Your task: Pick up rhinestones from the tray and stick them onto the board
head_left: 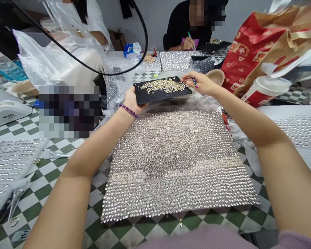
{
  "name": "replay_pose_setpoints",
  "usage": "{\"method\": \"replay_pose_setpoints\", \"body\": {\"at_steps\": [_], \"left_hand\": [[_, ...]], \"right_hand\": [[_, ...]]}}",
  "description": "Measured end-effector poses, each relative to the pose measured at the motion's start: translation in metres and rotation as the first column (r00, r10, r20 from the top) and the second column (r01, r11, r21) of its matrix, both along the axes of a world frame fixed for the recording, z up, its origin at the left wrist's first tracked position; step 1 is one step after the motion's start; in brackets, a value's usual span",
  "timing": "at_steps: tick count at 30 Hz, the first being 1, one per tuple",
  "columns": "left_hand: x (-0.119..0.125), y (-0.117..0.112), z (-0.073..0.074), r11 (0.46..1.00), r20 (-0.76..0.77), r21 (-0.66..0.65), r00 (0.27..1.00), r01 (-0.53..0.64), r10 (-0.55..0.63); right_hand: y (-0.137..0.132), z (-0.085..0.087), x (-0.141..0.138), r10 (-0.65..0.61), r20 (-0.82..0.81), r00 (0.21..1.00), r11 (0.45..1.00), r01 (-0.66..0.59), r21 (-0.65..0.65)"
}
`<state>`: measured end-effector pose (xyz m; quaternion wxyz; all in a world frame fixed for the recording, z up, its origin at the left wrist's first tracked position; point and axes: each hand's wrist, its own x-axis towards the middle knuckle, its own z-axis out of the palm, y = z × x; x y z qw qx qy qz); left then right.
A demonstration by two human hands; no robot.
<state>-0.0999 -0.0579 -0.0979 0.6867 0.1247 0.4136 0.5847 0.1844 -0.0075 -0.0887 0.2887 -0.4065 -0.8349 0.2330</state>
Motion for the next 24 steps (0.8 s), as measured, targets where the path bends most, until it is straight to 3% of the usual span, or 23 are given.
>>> {"method": "replay_pose_setpoints", "body": {"at_steps": [8, 15, 24], "left_hand": [[-0.006, -0.002, -0.001, 0.999, -0.002, 0.038, 0.999, 0.032, -0.032], [-0.014, -0.003, -0.004, 0.994, 0.059, 0.071, 0.994, 0.082, -0.086], [-0.009, -0.012, 0.000, 0.992, 0.071, 0.042, 0.990, 0.121, -0.124]], "right_hand": [[0.000, -0.004, 0.002, 0.115, -0.087, 0.990, 0.987, -0.124, -0.105], [-0.010, -0.008, -0.004, 0.049, -0.192, 0.980, 0.989, -0.074, -0.126], [-0.017, -0.021, -0.004, 0.053, -0.297, 0.953, 0.999, -0.051, 0.017]]}}
